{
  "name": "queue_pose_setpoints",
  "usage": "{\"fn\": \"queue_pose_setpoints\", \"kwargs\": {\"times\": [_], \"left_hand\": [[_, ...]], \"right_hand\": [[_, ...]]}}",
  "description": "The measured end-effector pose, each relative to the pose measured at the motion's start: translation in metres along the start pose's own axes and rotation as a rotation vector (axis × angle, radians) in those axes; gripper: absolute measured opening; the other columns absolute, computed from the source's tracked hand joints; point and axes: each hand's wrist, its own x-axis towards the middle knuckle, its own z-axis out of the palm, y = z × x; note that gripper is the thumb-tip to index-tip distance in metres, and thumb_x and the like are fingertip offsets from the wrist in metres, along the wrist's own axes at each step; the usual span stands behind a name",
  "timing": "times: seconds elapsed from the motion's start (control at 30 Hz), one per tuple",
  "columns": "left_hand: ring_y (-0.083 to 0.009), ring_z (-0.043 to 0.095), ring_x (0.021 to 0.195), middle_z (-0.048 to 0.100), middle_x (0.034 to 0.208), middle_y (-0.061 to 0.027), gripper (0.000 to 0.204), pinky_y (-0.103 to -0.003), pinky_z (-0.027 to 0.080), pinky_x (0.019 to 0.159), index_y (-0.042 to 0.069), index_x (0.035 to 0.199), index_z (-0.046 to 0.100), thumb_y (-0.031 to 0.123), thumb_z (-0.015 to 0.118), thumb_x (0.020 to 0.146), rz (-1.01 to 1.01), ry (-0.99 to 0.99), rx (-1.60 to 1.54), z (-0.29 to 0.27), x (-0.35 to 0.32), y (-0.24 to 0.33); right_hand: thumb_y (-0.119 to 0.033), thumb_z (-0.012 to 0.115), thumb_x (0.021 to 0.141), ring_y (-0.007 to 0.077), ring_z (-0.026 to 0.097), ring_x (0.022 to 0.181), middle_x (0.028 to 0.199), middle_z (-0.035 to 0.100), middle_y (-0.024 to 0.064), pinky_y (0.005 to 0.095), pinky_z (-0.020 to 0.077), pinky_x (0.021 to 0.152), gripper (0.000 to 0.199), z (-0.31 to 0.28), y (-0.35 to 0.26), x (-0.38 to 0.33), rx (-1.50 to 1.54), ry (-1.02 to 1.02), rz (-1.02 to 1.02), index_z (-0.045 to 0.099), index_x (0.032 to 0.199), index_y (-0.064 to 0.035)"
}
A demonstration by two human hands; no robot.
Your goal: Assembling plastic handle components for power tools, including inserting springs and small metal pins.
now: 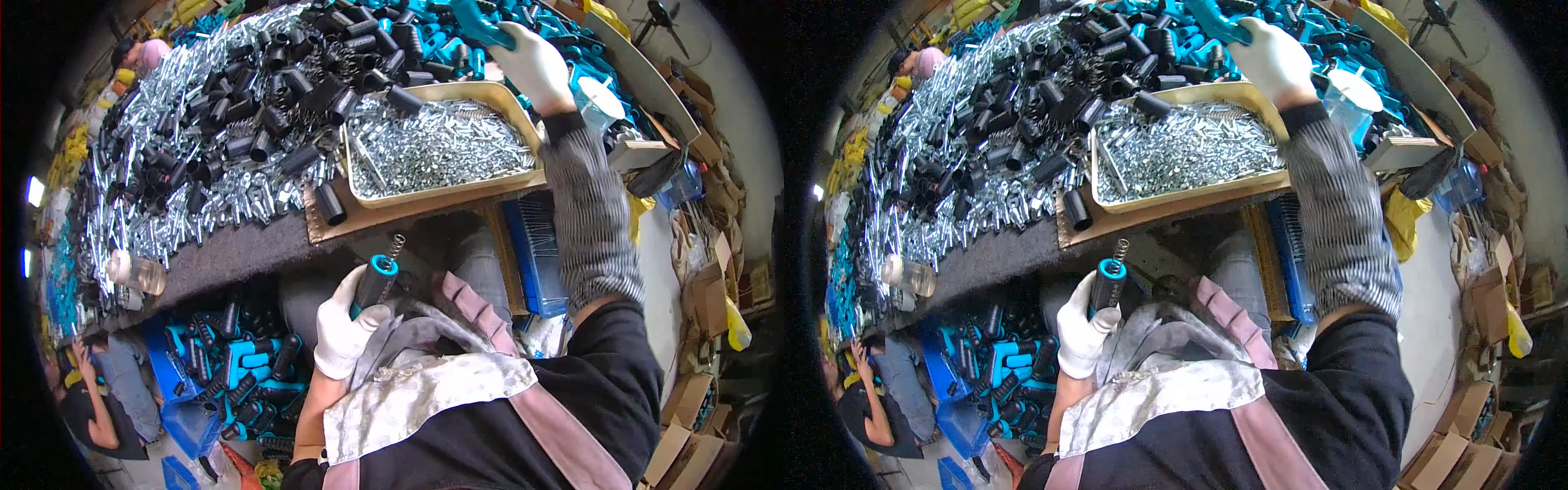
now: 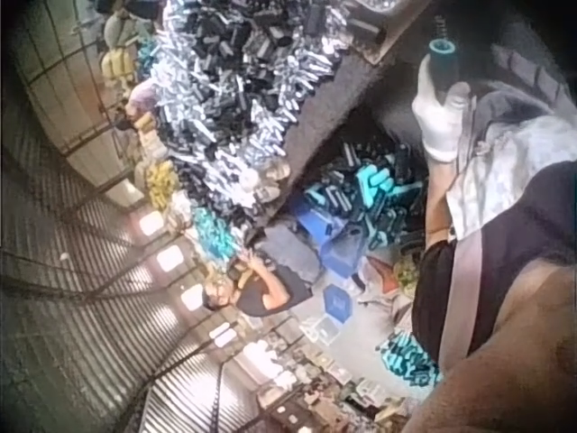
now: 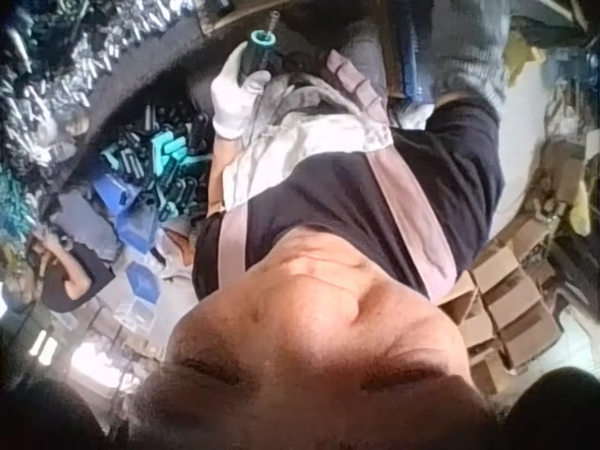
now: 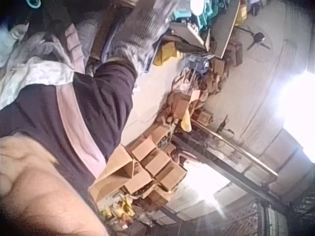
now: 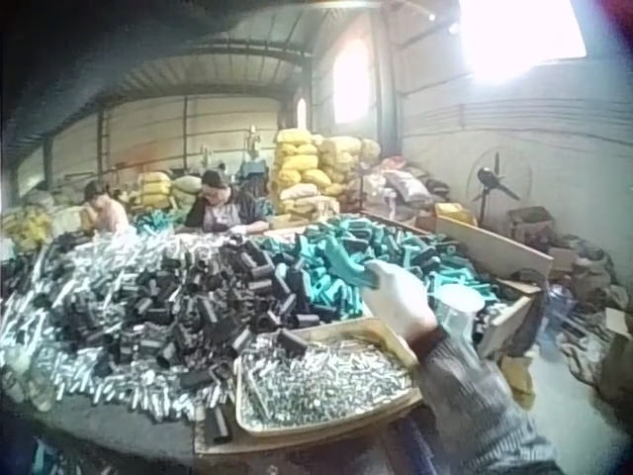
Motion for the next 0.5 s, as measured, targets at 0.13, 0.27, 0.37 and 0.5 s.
{"fn": "queue_pose_setpoints", "kwargs": {"times": [0.13,0.27,0.37,0.5], "left_hand": [[-0.0096,0.060,0.065,0.064,0.077,-0.0041,0.094,-0.026,0.049,0.060,-0.007,0.128,0.056,0.072,0.066,0.078,0.025,0.086,0.002,-0.003,-0.005,-0.006],[-0.0087,0.056,0.061,0.064,0.078,-0.0043,0.090,-0.025,0.046,0.055,-0.006,0.128,0.056,0.068,0.070,0.079,-0.018,0.032,-0.044,-0.012,-0.011,-0.004],[-0.0101,0.062,0.071,0.067,0.082,-0.0059,0.089,-0.026,0.050,0.065,-0.005,0.128,0.056,0.067,0.071,0.077,0.027,0.052,0.006,-0.011,-0.015,0.006],[-0.0243,0.072,0.095,0.070,0.101,-0.0200,0.068,-0.033,0.054,0.080,-0.003,0.126,0.059,0.049,0.074,0.084,0.090,-0.031,0.067,-0.012,-0.025,0.004]], "right_hand": [[-0.020,0.073,0.082,0.0312,0.067,0.106,0.114,0.068,0.0193,0.0360,0.0514,0.092,0.056,-0.057,-0.075,-0.110,0.448,-0.096,0.158,0.056,0.133,-0.0051],[-0.010,0.069,0.078,0.0180,0.061,0.106,0.112,0.066,0.0104,0.0313,0.0469,0.095,0.064,-0.058,-0.119,-0.184,1.060,-0.707,0.471,0.050,0.139,-0.0057],[-0.006,0.069,0.077,0.0346,0.062,0.113,0.120,0.061,0.0207,0.0385,0.0483,0.097,0.068,-0.052,-0.132,-0.208,0.717,-0.522,0.172,0.048,0.141,-0.0063],[-0.005,0.075,0.072,0.0383,0.063,0.099,0.108,0.062,0.0186,0.0408,0.0521,0.085,0.071,-0.050,-0.132,-0.213,0.557,-0.379,0.029,0.050,0.138,-0.0087]]}}
